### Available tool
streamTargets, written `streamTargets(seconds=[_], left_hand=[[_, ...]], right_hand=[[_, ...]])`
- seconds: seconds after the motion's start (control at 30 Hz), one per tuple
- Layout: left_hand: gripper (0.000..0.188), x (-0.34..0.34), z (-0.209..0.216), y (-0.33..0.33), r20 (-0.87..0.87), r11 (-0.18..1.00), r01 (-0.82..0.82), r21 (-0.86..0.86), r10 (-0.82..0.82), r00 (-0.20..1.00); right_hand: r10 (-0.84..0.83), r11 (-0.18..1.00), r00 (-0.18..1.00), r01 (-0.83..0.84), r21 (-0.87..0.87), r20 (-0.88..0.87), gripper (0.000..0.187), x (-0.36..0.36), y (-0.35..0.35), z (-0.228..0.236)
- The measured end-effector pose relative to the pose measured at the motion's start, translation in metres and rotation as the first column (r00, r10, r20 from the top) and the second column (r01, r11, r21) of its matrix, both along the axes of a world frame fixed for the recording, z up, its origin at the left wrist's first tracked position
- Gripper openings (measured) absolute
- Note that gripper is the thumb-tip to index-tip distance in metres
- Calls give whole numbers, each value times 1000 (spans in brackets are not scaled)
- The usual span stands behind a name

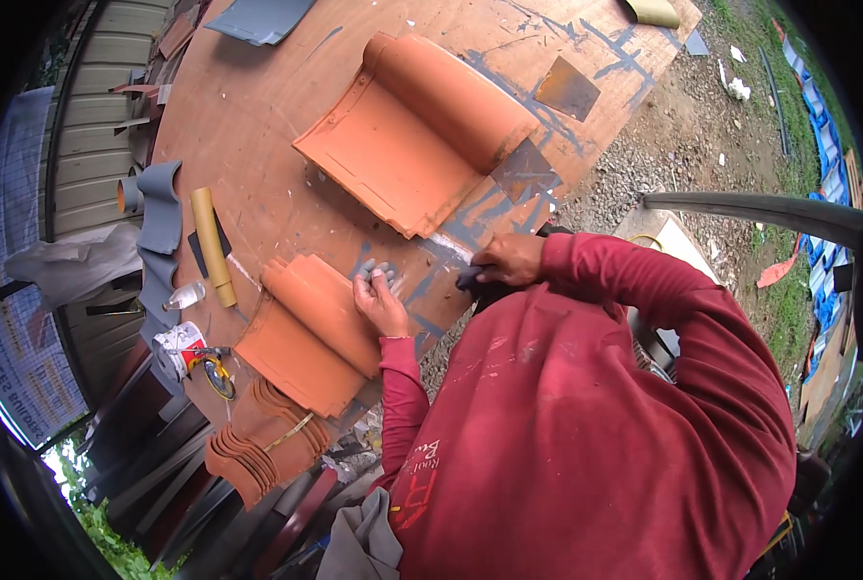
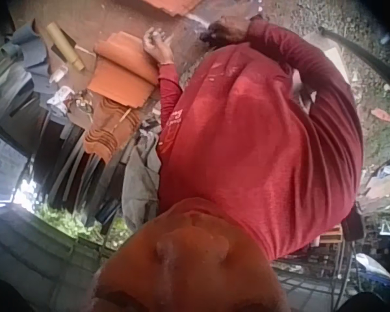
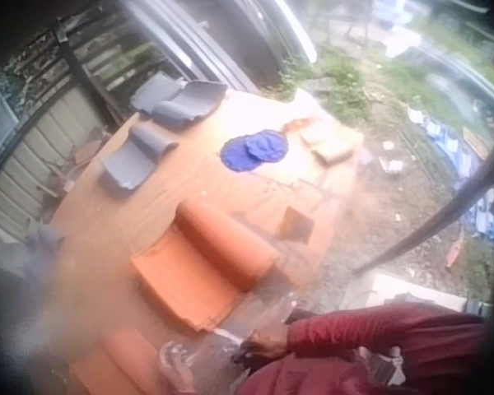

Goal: The person measures a roof tile using a tape measure and a marking tool, then cleans the tile surface with a cloth and sands the edges with sandpaper.

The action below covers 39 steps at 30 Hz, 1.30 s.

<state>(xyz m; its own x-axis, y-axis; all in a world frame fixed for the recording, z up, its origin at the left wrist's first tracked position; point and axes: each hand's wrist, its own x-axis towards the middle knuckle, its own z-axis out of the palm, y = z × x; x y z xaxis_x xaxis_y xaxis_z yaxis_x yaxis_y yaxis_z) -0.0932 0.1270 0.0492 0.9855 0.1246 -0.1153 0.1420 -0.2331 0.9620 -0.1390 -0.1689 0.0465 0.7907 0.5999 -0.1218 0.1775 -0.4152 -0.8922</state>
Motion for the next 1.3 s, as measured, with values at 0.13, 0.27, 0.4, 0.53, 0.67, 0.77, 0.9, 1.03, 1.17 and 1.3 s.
streamTargets(seconds=[0.13, 0.27, 0.4, 0.53, 0.67, 0.77, 0.9, 1.03, 1.17, 1.3], left_hand=[[31, -11, 18, -18, 88, 976, 94, 196, -113, 990], [44, -23, 59, -97, 86, 935, 345, 85, -352, 932], [56, -17, 32, -153, 127, 817, 501, 286, -550, 825], [51, 41, 14, -164, 57, 899, 407, 161, -420, 906], [44, 111, 53, -221, 344, 854, 282, 438, -449, 825], [45, 138, 66, -275, 413, 585, 394, 709, -797, 441], [50, 126, 28, -282, 28, 93, 412, 907, -987, 161], [63, 103, 24, -251, -62, -25, 432, 902, -996, 71], [66, 87, 32, -169, -333, -306, 589, 748, -941, -65], [46, 83, 39, -78, -173, -14, 665, 747, -969, 174]], right_hand=[[-650, 739, 737, 670, 70, -187, 33, -38, -53, 13], [-620, 320, 352, 929, 184, -701, 42, -28, -49, 20], [-117, 408, 452, 834, 372, -885, 51, -18, -36, 64], [-889, 448, 456, 885, 129, -39, 43, 11, -104, 21], [-888, -31, 58, 982, -187, 456, 64, 40, -197, -15], [-827, 11, 156, 965, -261, 540, 72, 62, -217, -27], [-833, 113, 258, 945, -306, 489, 69, 78, -217, -17], [-885, 30, 172, 948, -317, 432, 59, 82, -219, -15], [-985, 114, 124, 989, -90, 116, 57, 80, -243, -37], [-986, -31, 19, 955, 294, -164, 53, 29, -189, -15]])
